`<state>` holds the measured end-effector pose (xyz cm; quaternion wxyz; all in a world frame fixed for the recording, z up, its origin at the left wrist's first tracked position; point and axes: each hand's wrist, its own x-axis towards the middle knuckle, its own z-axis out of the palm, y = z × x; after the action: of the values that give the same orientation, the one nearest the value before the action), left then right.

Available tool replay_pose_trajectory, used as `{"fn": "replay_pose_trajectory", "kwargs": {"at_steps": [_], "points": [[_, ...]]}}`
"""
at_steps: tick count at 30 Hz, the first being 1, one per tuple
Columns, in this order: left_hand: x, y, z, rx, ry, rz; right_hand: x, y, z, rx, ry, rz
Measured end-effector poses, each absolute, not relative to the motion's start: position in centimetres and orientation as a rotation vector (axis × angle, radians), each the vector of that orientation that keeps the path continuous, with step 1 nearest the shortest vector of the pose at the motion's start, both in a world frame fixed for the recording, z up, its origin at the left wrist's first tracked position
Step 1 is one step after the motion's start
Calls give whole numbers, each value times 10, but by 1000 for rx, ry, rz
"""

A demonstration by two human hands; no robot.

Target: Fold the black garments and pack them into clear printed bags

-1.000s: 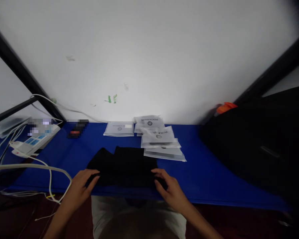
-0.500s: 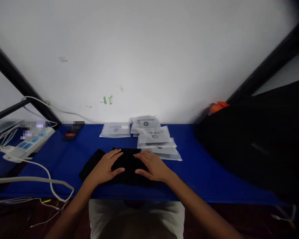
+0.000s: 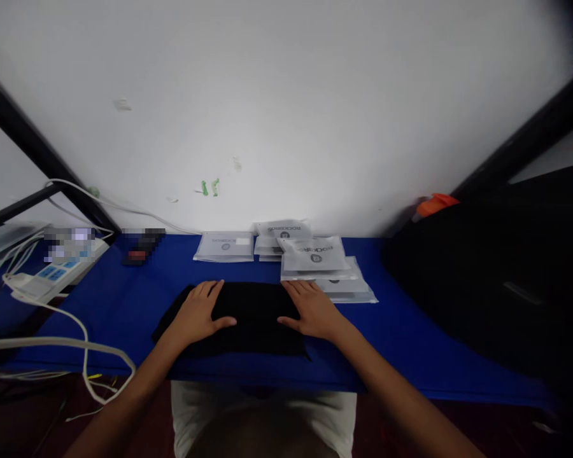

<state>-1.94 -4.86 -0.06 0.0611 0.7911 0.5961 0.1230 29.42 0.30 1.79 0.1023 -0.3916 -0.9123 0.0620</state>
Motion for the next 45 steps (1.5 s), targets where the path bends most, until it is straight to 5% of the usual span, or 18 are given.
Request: {"fn": "replay_pose_trajectory", "kwargs": {"at_steps": [10, 17, 22, 27, 31, 45], "points": [[-18, -23, 19, 2403, 1697, 547, 283, 13, 20, -1239, -2516, 450], [-19, -51, 35, 2395, 1724, 904, 288, -7, 36, -897, -2510, 227], [-28, -84, 26, 2372, 1425, 620, 301, -29, 32, -715, -2701, 370], [-61, -71, 6, 2106, 1857, 912, 304, -36, 28, -812, -2643, 329], [-81, -46, -8, 1801, 2246, 712, 301, -32, 23, -831, -2656, 269], [-85, -113, 8, 2209, 1772, 893, 298, -56, 4, -1067, -2435, 264]]}}
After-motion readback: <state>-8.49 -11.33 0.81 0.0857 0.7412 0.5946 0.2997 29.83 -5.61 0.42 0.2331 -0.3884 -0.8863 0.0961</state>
